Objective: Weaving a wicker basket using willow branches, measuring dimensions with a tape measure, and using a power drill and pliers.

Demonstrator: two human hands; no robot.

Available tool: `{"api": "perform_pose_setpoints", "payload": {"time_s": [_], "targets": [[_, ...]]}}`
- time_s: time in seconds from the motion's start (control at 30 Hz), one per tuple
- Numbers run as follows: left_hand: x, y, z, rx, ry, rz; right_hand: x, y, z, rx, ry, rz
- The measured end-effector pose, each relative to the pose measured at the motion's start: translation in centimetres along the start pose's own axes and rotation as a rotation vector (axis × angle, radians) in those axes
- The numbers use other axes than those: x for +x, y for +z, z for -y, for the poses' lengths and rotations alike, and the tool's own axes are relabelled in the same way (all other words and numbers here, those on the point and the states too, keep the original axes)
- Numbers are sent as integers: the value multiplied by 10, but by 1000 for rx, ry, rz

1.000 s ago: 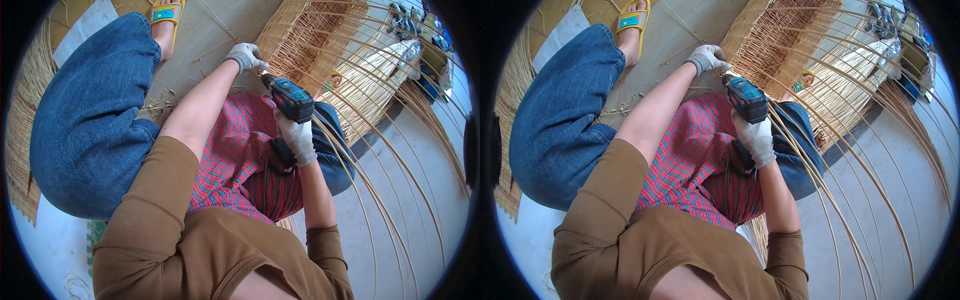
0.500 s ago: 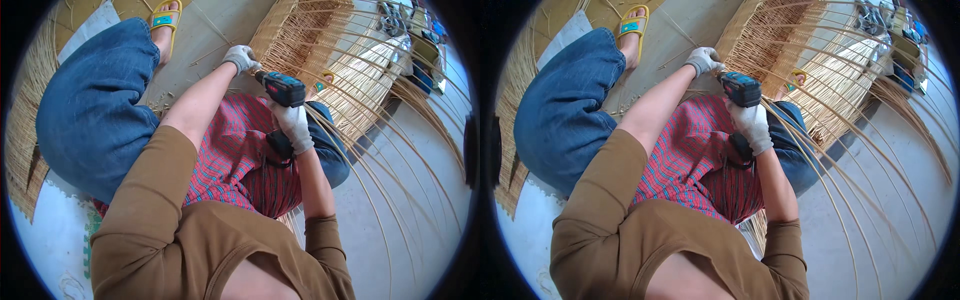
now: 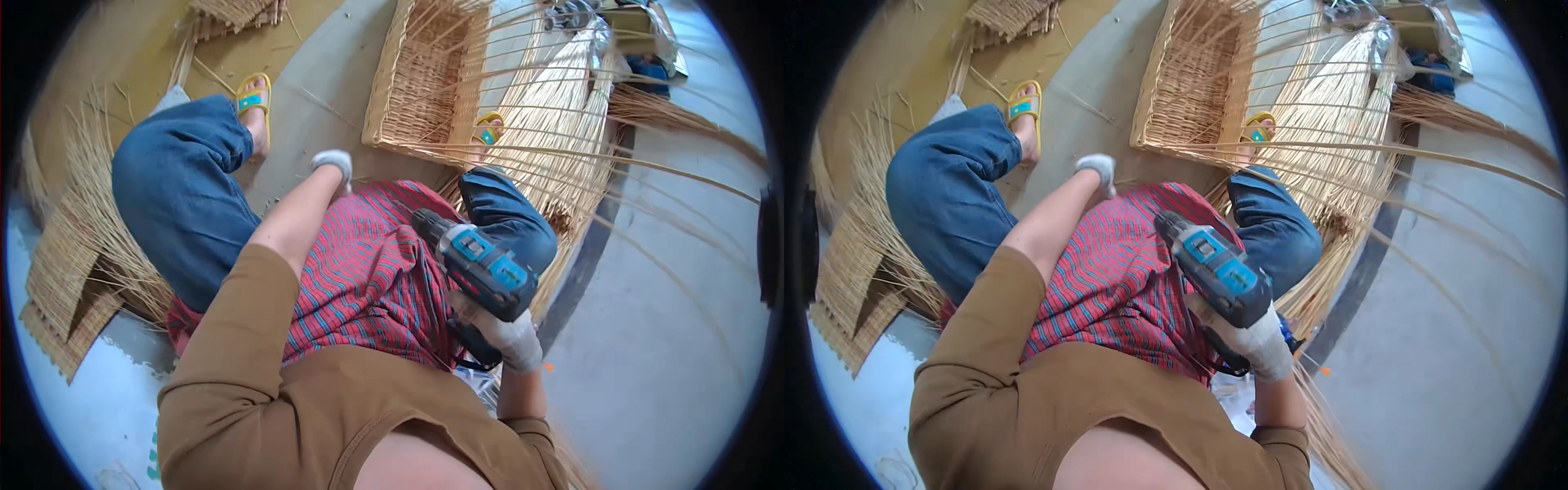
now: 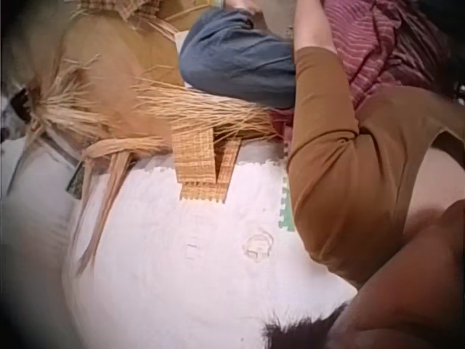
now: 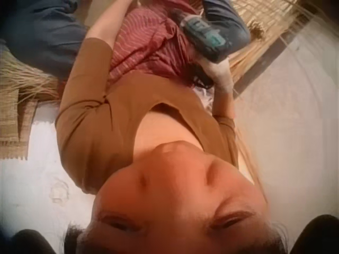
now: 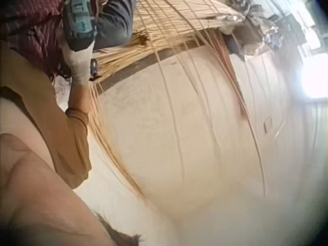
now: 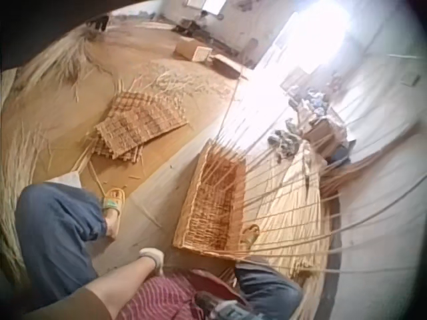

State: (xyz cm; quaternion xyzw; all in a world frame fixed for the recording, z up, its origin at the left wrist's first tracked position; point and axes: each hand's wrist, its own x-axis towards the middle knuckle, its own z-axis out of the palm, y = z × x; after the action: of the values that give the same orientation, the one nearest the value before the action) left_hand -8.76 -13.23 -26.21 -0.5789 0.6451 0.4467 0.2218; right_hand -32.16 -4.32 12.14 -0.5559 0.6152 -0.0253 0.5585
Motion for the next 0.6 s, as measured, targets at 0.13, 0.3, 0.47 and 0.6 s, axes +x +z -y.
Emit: {"api": "perform_pose_setpoints", "payload": {"time_s": [0.13,0.3,0.47,0.6], "targets": [[-3,9,26,-81,58,50,-28,-11,-28,-151,-405,-157],[-153,-93,-114,-727,530,15,-84,-38,-78,-242,-508,-461],[-285,-67,-202,-1010,833,475,-87,-42,-133,-13,-503,-620],[-281,0,-241,-1309,655,755,-76,-1,-187,299,-459,-573]]}}
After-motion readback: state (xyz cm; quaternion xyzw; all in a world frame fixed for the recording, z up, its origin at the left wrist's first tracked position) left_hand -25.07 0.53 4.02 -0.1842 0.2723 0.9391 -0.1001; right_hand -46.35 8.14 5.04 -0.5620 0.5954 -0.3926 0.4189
